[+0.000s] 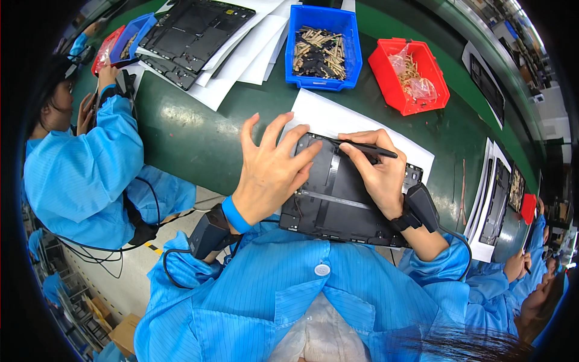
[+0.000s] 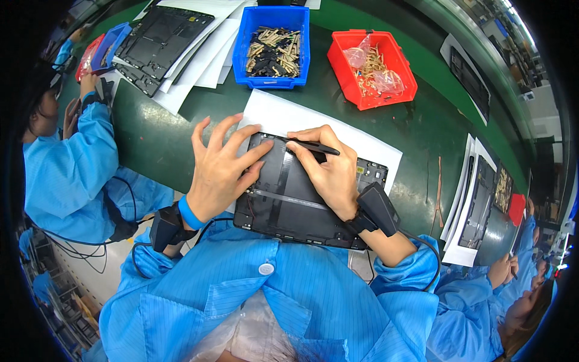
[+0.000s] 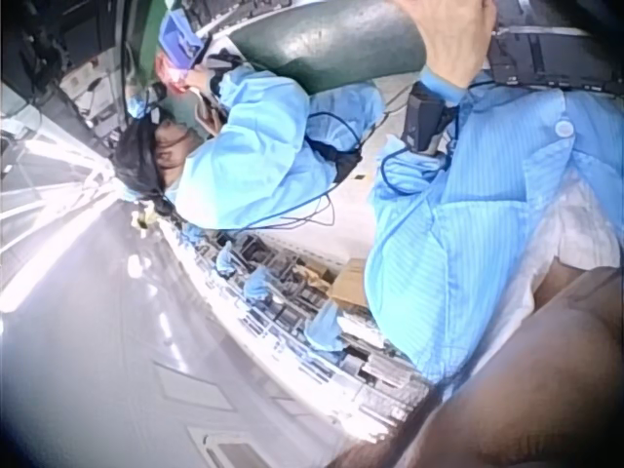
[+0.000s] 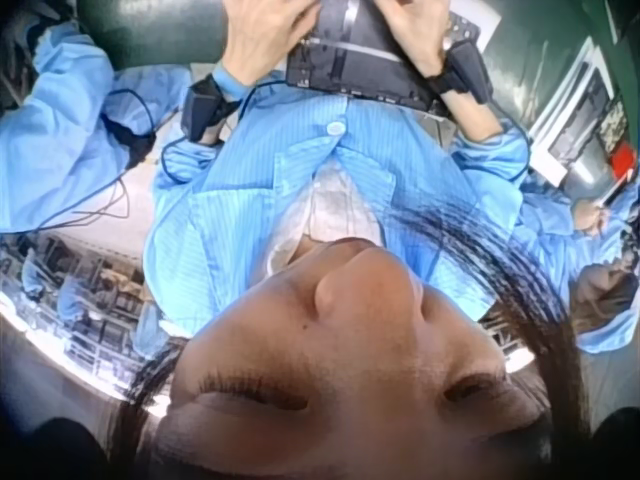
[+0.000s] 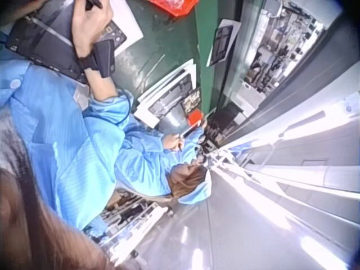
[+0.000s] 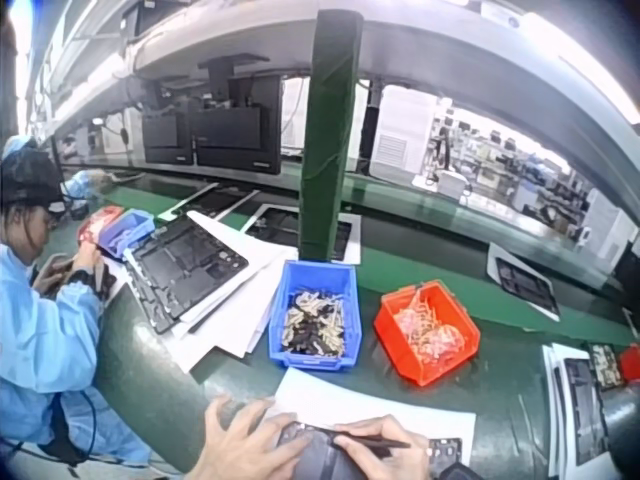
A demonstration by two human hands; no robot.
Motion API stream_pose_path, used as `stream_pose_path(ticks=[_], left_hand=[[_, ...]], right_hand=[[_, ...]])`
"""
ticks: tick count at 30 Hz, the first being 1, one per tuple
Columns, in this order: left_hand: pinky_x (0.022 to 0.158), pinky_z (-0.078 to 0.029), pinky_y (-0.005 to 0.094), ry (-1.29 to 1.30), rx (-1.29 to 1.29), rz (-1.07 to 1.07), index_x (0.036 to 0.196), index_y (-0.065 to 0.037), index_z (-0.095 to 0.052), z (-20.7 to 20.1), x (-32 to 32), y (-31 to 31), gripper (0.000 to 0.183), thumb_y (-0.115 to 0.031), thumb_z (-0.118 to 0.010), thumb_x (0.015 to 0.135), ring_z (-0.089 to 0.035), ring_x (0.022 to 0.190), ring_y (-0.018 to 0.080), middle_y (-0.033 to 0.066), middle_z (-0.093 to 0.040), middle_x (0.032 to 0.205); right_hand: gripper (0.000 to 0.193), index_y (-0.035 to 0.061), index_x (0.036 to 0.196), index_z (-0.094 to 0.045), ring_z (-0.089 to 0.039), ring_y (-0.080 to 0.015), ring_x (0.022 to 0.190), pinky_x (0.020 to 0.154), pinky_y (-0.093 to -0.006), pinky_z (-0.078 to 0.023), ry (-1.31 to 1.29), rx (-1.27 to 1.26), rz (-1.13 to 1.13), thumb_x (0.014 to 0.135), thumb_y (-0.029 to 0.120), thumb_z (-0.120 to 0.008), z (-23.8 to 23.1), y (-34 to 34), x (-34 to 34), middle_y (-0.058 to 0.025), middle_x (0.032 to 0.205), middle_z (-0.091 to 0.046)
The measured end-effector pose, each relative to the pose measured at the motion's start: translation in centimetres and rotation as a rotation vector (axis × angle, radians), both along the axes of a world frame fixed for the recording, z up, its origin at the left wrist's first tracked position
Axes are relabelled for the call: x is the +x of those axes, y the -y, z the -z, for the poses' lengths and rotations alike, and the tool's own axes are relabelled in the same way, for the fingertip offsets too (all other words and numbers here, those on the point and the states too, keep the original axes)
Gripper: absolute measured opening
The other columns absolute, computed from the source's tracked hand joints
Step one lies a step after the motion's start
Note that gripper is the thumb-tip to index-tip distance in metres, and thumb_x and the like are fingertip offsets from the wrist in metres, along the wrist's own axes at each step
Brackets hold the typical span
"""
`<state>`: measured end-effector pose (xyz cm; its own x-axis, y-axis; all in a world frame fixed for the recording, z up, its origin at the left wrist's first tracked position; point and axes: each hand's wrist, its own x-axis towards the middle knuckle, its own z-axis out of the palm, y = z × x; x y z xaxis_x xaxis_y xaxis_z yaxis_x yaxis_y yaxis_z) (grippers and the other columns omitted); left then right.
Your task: The person assembles internal connectors and adhesive strips into a tablet chassis, taking components from bins and applying them with tweezers and an application tool.
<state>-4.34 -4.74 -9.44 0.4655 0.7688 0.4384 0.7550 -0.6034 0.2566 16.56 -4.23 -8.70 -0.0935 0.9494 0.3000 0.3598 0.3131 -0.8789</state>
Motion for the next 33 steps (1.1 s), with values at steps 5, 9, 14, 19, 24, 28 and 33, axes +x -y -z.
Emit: stream_pose_path(ticks=[5, 9, 14, 19, 24, 28, 33], left_hand=[[0.105, -0.024, 0.0636, -0.048, 0.037, -0.027, 0.110, -0.019, -0.070, 0.0, 1.0, 0.0, 0.039, -0.015, -0.073, 0.072, -0.044, 0.129, 0.0270, 0.0026, -0.057, 0.123], [0.106, -0.023, 0.0675, -0.132, 0.106, -0.089, 0.108, -0.018, -0.070, 0.1, 2.0, 0.5, 0.039, -0.013, -0.072, 0.069, -0.045, 0.129, 0.0260, 0.0047, -0.058, 0.118], [0.107, -0.021, 0.0693, -0.244, 0.167, -0.065, 0.107, -0.018, -0.070, 0.5, 2.3, 0.3, 0.039, -0.011, -0.070, 0.069, -0.045, 0.131, 0.0254, 0.0067, -0.057, 0.114], [0.108, -0.020, 0.0691, -0.127, 0.120, 0.017, 0.109, -0.021, -0.069, 0.5, 1.6, -0.5, 0.040, -0.009, -0.069, 0.071, -0.041, 0.133, 0.0269, 0.0065, -0.056, 0.116], [0.108, -0.018, 0.0695, -0.047, -0.001, 0.065, 0.114, -0.024, -0.069, 0.0, 0.8, -0.9, 0.043, -0.008, -0.068, 0.074, -0.038, 0.135, 0.0326, 0.0074, -0.053, 0.121], [0.107, -0.017, 0.0697, -0.050, 0.005, 0.048, 0.115, -0.024, -0.069, 0.0, 0.9, -0.8, 0.044, -0.008, -0.068, 0.074, -0.038, 0.135, 0.0335, 0.0078, -0.053, 0.121], [0.107, -0.016, 0.0699, -0.060, 0.004, 0.069, 0.115, -0.025, -0.069, 0.0, 0.9, -0.9, 0.044, -0.009, -0.068, 0.074, -0.038, 0.135, 0.0334, 0.0080, -0.053, 0.122]], right_hand=[[0.014, -0.0025, 0.094, -0.063, -0.071, -0.0185, 0.088, 0.077, -0.0281, -0.055, 0.030, 0.022, 0.004, 0.084, 0.000, -0.072, 0.2, 0.0, 0.0, -0.0125, 0.096, -0.072], [0.014, -0.0023, 0.094, -0.063, -0.070, -0.0192, 0.088, 0.078, -0.0283, -0.055, 0.057, 0.070, 0.003, 0.084, -0.001, -0.072, 0.3, 0.1, -0.1, -0.0125, 0.096, -0.072], [0.015, -0.0030, 0.094, -0.063, -0.069, -0.0175, 0.091, 0.080, -0.0279, -0.054, 0.091, 0.135, -0.059, 0.083, -0.001, -0.072, 0.2, 0.0, 0.5, -0.0125, 0.098, -0.071], [0.016, -0.0026, 0.096, -0.064, -0.068, -0.0165, 0.095, 0.084, -0.0275, -0.054, -0.090, -0.149, -0.002, 0.083, -0.001, -0.072, -1.2, 0.7, 2.4, -0.0100, 0.104, -0.071], [0.016, -0.0024, 0.099, -0.065, -0.068, -0.0166, 0.095, 0.083, -0.0279, -0.054, -0.055, -0.147, -0.026, 0.084, 0.000, -0.072, -1.3, 0.5, 2.4, -0.0101, 0.104, -0.071], [0.015, -0.0023, 0.098, -0.066, -0.068, -0.0167, 0.094, 0.083, -0.0283, -0.054, -0.039, -0.108, -0.035, 0.084, 0.000, -0.071, -1.0, 0.2, 2.4, -0.0099, 0.103, -0.071], [0.014, -0.0025, 0.097, -0.066, -0.069, -0.0162, 0.091, 0.081, -0.0279, -0.054, -0.055, -0.098, -0.029, 0.084, 0.000, -0.070, -0.8, 0.3, 2.3, -0.0100, 0.101, -0.072]])
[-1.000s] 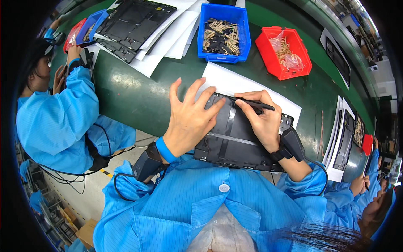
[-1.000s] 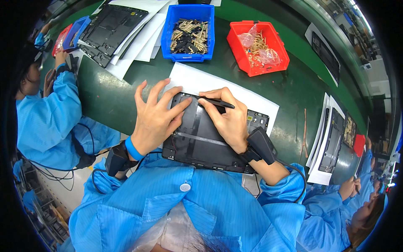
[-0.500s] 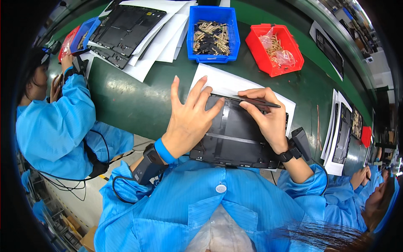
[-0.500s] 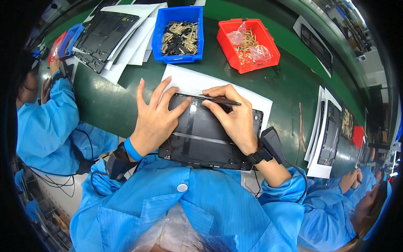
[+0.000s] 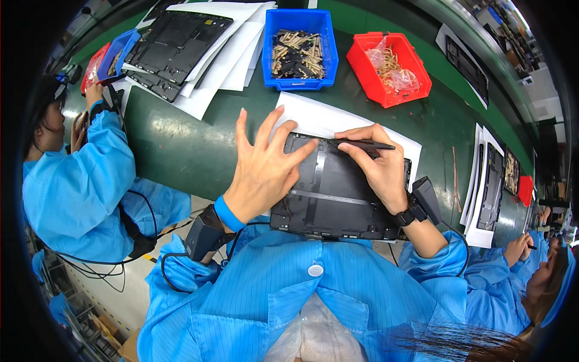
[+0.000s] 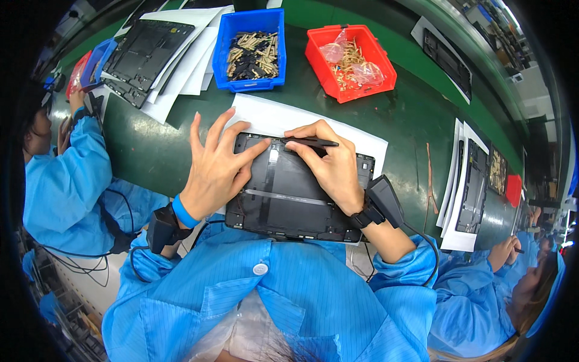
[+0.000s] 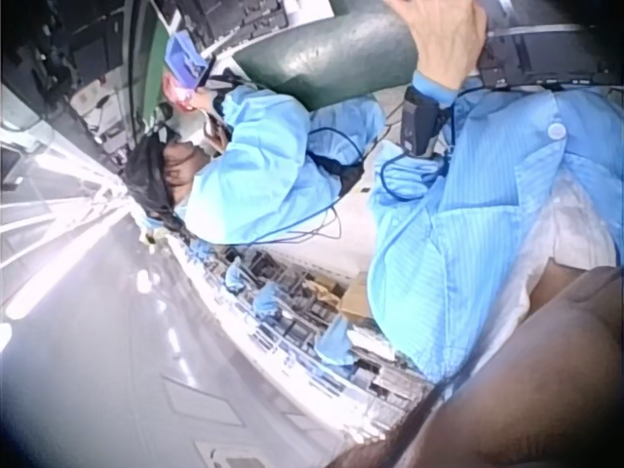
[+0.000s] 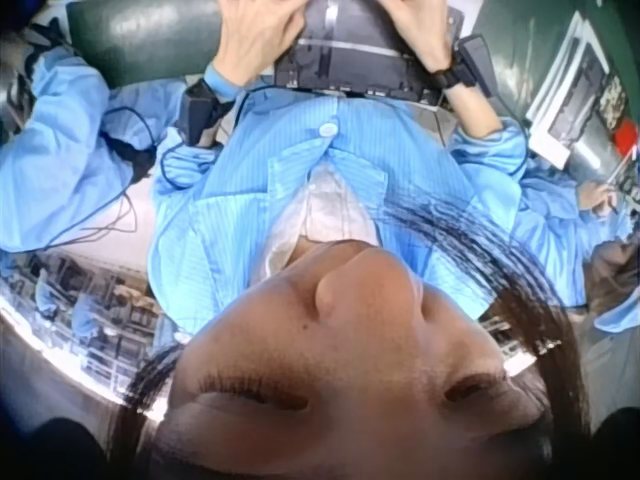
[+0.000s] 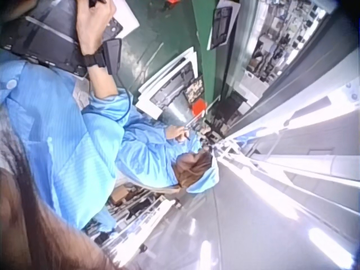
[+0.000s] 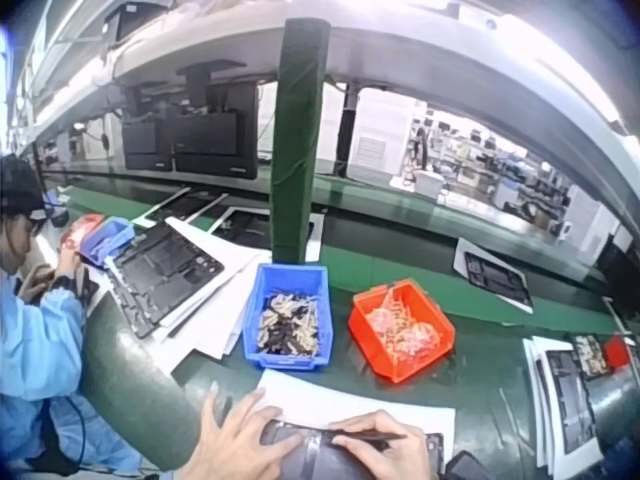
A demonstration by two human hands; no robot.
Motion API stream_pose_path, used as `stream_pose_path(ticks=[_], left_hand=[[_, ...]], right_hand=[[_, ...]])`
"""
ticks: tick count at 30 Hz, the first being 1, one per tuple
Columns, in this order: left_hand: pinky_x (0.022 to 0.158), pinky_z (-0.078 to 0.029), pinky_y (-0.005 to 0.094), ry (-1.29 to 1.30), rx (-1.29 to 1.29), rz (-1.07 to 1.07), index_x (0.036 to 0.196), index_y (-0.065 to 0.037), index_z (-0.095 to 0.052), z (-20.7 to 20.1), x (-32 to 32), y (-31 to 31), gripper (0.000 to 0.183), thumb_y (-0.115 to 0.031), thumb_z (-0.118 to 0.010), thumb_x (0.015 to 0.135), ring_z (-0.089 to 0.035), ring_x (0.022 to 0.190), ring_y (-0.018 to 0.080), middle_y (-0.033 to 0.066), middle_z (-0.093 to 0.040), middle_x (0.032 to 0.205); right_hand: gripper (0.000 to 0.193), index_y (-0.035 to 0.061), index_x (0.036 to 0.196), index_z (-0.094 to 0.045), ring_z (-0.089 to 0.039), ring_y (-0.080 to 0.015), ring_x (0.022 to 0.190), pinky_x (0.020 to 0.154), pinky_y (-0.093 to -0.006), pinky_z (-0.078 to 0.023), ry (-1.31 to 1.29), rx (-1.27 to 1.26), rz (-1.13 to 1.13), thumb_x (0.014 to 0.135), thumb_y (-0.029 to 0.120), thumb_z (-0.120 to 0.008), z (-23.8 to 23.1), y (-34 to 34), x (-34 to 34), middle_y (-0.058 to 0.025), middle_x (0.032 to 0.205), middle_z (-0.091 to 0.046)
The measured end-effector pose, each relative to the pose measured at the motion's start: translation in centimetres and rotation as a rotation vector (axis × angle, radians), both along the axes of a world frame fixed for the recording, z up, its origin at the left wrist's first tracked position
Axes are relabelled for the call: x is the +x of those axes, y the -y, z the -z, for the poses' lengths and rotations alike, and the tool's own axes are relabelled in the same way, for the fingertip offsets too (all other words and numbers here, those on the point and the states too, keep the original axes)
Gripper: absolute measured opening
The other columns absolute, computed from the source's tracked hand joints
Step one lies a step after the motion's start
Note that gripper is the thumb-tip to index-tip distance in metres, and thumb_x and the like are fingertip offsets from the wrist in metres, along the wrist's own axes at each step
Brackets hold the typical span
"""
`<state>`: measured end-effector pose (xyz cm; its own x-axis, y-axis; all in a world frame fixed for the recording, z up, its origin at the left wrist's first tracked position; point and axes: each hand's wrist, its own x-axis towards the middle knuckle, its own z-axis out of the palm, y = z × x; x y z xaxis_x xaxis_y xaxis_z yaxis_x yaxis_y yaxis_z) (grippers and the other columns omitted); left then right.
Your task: The person assembles internal connectors and adhesive strips into a tablet chassis, taking components from bins and applying them with tweezers and an application tool.
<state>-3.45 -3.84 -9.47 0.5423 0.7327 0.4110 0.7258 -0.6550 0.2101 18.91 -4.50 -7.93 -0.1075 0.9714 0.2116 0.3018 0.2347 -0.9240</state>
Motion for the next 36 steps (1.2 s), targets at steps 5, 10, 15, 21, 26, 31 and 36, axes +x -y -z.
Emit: stream_pose_path(ticks=[5, 10, 15, 21, 26, 31, 36], left_hand=[[0.107, -0.016, 0.0706, 0.003, -0.004, 0.005, 0.115, -0.025, -0.069, 0.15, -0.12, 0.05, 0.045, -0.009, -0.068, 0.074, -0.038, 0.135, 0.0334, 0.0078, -0.053, 0.122], [0.108, -0.016, 0.0710, 0.005, 0.001, 0.000, 0.115, -0.026, -0.069, 0.00, 0.02, 0.05, 0.045, -0.009, -0.068, 0.073, -0.038, 0.134, 0.0334, 0.0074, -0.053, 0.122], [0.108, -0.016, 0.0706, -0.005, 0.013, -0.006, 0.114, -0.025, -0.069, 0.02, 0.02, -0.04, 0.045, -0.009, -0.068, 0.073, -0.038, 0.134, 0.0329, 0.0068, -0.054, 0.121], [0.108, -0.016, 0.0706, 0.000, 0.008, -0.001, 0.115, -0.025, -0.069, 0.03, 0.04, -0.07, 0.045, -0.009, -0.068, 0.073, -0.038, 0.135, 0.0328, 0.0067, -0.054, 0.121], [0.108, -0.015, 0.0712, -0.006, -0.001, 0.001, 0.116, -0.026, -0.069, 0.11, 0.00, -0.03, 0.046, -0.009, -0.068, 0.073, -0.038, 0.135, 0.0328, 0.0067, -0.053, 0.121], [0.108, -0.015, 0.0711, 0.002, -0.007, 0.008, 0.115, -0.024, -0.068, 0.19, 0.01, -0.06, 0.046, -0.008, -0.068, 0.073, -0.037, 0.135, 0.0326, 0.0067, -0.053, 0.121], [0.110, -0.013, 0.0691, 0.029, -0.010, 0.054, 0.113, -0.022, -0.069, -0.02, 0.52, -0.29, 0.045, -0.005, -0.068, 0.070, -0.038, 0.136, 0.0312, 0.0065, -0.054, 0.121]], right_hand=[[0.012, -0.0011, 0.094, -0.067, -0.069, -0.0147, 0.083, 0.075, -0.0267, -0.054, 0.042, -0.001, 0.039, 0.085, 0.004, -0.072, 0.14, -0.28, -0.14, -0.0092, 0.093, -0.073], [0.012, -0.0009, 0.093, -0.066, -0.069, -0.0138, 0.081, 0.073, -0.0265, -0.054, 0.009, -0.020, 0.066, 0.085, 0.006, -0.072, 0.39, -0.36, -0.15, -0.0091, 0.091, -0.074], [0.012, -0.0010, 0.093, -0.066, -0.070, -0.0136, 0.081, 0.073, -0.0266, -0.054, 0.071, 0.007, 0.060, 0.085, 0.006, -0.072, 0.05, -0.48, -0.19, -0.0092, 0.092, -0.074], [0.012, -0.0020, 0.092, -0.066, -0.069, -0.0137, 0.082, 0.072, -0.0263, -0.054, 0.014, -0.005, 0.052, 0.085, 0.006, -0.072, 0.50, -0.84, 0.01, -0.0095, 0.089, -0.073], [0.012, -0.0023, 0.091, -0.066, -0.070, -0.0135, 0.081, 0.071, -0.0259, -0.054, 0.003, -0.058, 0.070, 0.085, 0.005, -0.073, 0.54, -0.88, 0.12, -0.0096, 0.086, -0.073], [0.012, -0.0022, 0.092, -0.065, -0.070, -0.0137, 0.081, 0.072, -0.0262, -0.054, 0.048, -0.003, 0.055, 0.085, 0.005, -0.073, 0.25, -0.57, -0.10, -0.0095, 0.089, -0.073], [0.012, -0.0020, 0.093, -0.065, -0.070, -0.0147, 0.081, 0.072, -0.0267, -0.054, 0.133, 0.046, 0.040, 0.084, 0.003, -0.072, -0.04, -0.44, -0.23, -0.0098, 0.091, -0.073]])
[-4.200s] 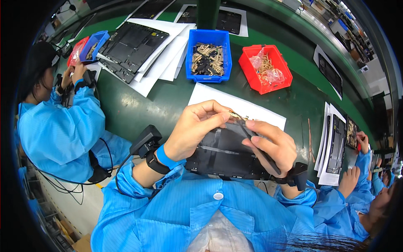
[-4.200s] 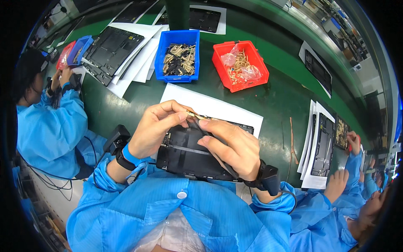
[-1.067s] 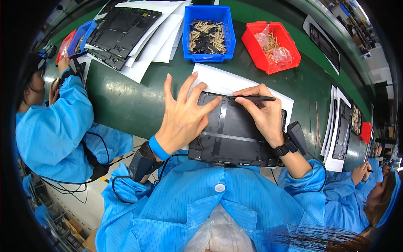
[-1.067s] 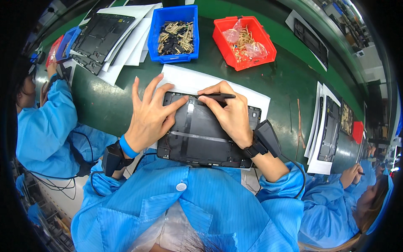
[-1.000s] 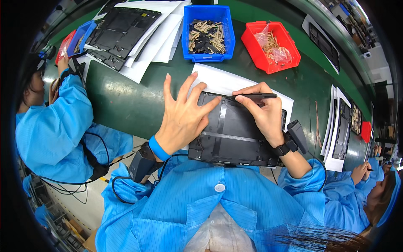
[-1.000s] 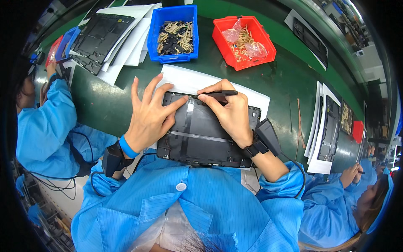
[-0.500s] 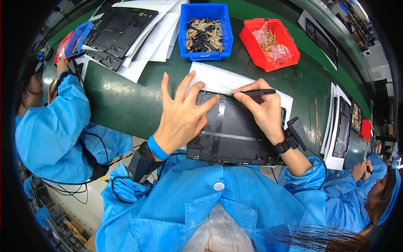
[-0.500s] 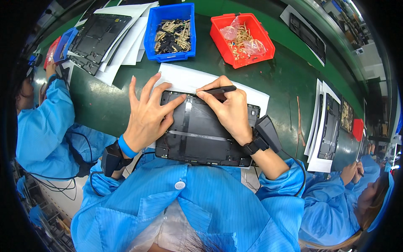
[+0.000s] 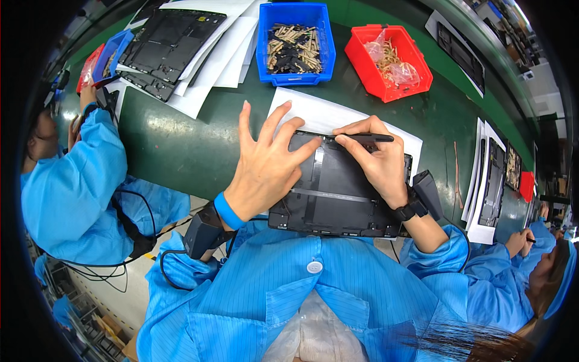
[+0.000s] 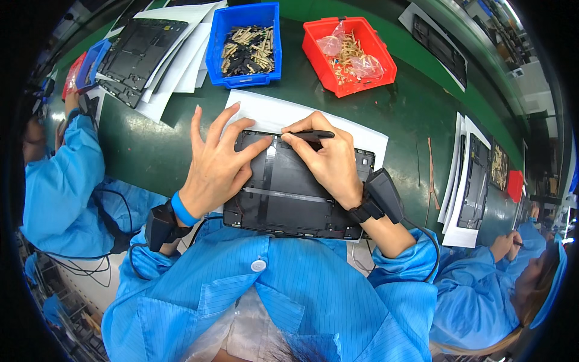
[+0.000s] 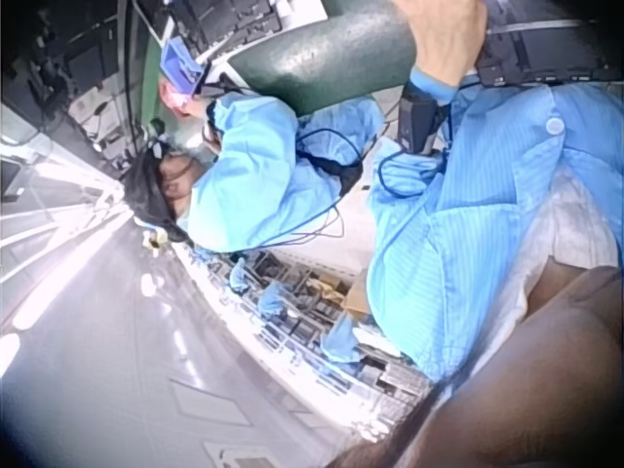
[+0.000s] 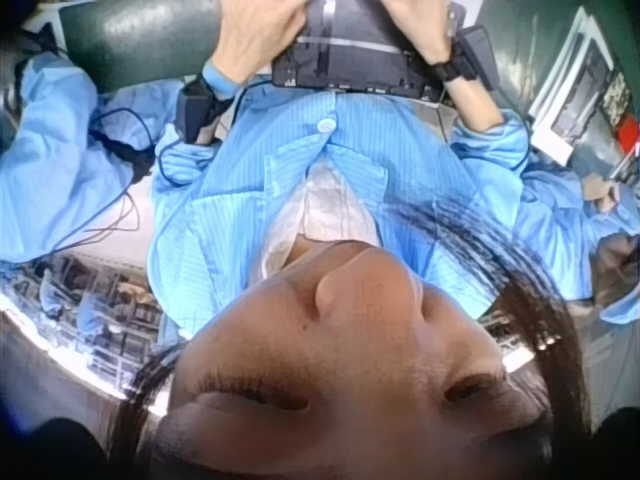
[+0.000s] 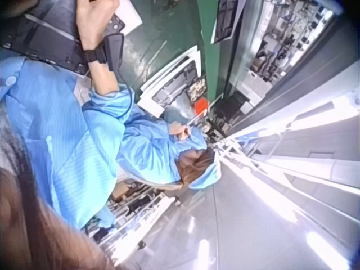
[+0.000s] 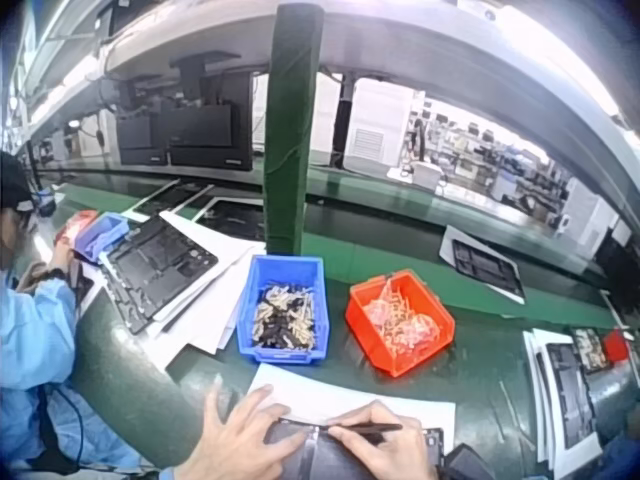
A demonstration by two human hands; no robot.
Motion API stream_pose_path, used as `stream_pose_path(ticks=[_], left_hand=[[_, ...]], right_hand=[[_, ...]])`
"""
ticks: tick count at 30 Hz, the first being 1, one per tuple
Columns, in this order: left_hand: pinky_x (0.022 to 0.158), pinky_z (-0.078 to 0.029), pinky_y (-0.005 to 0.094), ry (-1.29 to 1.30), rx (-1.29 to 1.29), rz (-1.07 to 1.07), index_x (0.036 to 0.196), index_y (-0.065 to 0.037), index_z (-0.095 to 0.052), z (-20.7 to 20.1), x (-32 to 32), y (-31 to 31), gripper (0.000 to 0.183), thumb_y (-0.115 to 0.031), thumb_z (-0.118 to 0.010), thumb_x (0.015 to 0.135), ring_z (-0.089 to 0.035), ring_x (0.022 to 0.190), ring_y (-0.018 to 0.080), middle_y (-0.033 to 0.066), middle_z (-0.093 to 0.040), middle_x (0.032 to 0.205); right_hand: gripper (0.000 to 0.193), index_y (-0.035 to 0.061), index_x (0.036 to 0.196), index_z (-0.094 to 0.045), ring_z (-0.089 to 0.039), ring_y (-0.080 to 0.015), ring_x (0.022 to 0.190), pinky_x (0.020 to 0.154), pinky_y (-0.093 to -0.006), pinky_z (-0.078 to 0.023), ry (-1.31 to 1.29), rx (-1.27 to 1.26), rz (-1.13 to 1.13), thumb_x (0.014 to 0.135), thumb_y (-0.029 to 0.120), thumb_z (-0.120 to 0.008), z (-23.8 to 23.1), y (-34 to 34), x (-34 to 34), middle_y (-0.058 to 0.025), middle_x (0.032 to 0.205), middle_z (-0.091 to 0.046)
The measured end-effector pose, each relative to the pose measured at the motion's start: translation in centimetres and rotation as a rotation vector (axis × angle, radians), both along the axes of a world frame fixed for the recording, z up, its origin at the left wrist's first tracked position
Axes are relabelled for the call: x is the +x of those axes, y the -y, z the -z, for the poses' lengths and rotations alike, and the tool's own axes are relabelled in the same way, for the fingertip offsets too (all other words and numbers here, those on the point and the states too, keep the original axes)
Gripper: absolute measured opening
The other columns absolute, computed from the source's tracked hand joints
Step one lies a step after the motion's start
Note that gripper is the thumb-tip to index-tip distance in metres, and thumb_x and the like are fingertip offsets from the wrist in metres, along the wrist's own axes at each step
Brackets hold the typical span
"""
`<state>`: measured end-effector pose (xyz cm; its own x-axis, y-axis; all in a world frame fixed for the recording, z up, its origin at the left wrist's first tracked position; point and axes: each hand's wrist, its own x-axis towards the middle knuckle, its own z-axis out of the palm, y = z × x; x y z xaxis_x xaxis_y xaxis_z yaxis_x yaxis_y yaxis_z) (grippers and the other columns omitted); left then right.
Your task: The person assembles internal connectors and adhesive strips into a tablet chassis, taking components from bins and applying them with tweezers and an application tool.
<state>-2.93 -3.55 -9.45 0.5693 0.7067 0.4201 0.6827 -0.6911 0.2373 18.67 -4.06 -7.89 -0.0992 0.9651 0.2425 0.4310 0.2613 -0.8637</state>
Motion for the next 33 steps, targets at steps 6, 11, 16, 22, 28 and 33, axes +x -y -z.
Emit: stream_pose_path(ticks=[6, 11, 16, 22, 28, 33], left_hand=[[0.110, -0.013, 0.0688, -0.037, -0.009, -0.003, 0.112, -0.021, -0.069, -0.3, 0.8, 0.0, 0.048, -0.004, -0.069, 0.067, -0.039, 0.135, 0.0300, 0.0071, -0.054, 0.120], [0.110, -0.014, 0.0693, -0.055, -0.003, -0.015, 0.112, -0.021, -0.069, -0.2, 1.2, 0.2, 0.048, -0.004, -0.069, 0.067, -0.040, 0.135, 0.0291, 0.0081, -0.054, 0.117], [0.110, -0.014, 0.0703, -0.059, 0.034, -0.001, 0.113, -0.021, -0.069, 0.0, 1.0, 0.1, 0.049, -0.004, -0.068, 0.068, -0.040, 0.135, 0.0294, 0.0081, -0.054, 0.116], [0.109, -0.015, 0.0714, -0.036, 0.010, -0.005, 0.115, -0.021, -0.069, -0.2, 0.9, 0.1, 0.050, -0.004, -0.068, 0.068, -0.038, 0.135, 0.0307, 0.0077, -0.054, 0.117], [0.109, -0.015, 0.0710, -0.047, 0.000, -0.017, 0.115, -0.019, -0.068, -0.1, 1.2, 0.4, 0.051, -0.003, -0.067, 0.068, -0.039, 0.135, 0.0303, 0.0079, -0.053, 0.116], [0.109, -0.015, 0.0700, -0.003, -0.024, 0.008, 0.116, -0.019, -0.068, 0.1, 1.2, 0.2, 0.052, -0.001, -0.066, 0.067, -0.039, 0.135, 0.0303, 0.0081, -0.053, 0.115]], right_hand=[[0.013, -0.0016, 0.093, -0.064, -0.070, -0.0169, 0.082, 0.073, -0.0274, -0.054, 0.062, 0.080, -0.027, 0.084, 0.002, -0.072, 0.0, 0.2, 0.1, -0.0099, 0.092, -0.072], [0.014, -0.0013, 0.096, -0.065, -0.070, -0.0160, 0.085, 0.077, -0.0268, -0.055, -0.091, -0.047, 0.080, 0.084, 0.002, -0.072, -0.7, 1.0, 0.5, -0.0091, 0.097, -0.072], [0.016, -0.0018, 0.098, -0.065, -0.071, -0.0162, 0.088, 0.078, -0.0269, -0.056, -0.112, -0.087, 0.139, 0.085, 0.004, -0.073, -0.4, 1.9, 1.0, -0.0098, 0.097, -0.072], [0.016, -0.0020, 0.097, -0.065, -0.071, -0.0167, 0.088, 0.078, -0.0276, -0.056, -0.114, -0.091, 0.159, 0.085, 0.004, -0.073, -0.1, 1.9, 0.9, -0.0098, 0.096, -0.073], [0.014, -0.0022, 0.095, -0.065, -0.071, -0.0155, 0.085, 0.077, -0.0266, -0.056, -0.142, -0.096, 0.179, 0.086, 0.005, -0.072, 0.1, 1.7, 0.7, -0.0102, 0.093, -0.074], [0.012, -0.0020, 0.094, -0.066, -0.071, -0.0151, 0.083, 0.075, -0.0261, -0.055, -0.150, -0.077, 0.174, 0.086, 0.005, -0.072, 0.5, 1.6, 0.7, -0.0099, 0.092, -0.074]])
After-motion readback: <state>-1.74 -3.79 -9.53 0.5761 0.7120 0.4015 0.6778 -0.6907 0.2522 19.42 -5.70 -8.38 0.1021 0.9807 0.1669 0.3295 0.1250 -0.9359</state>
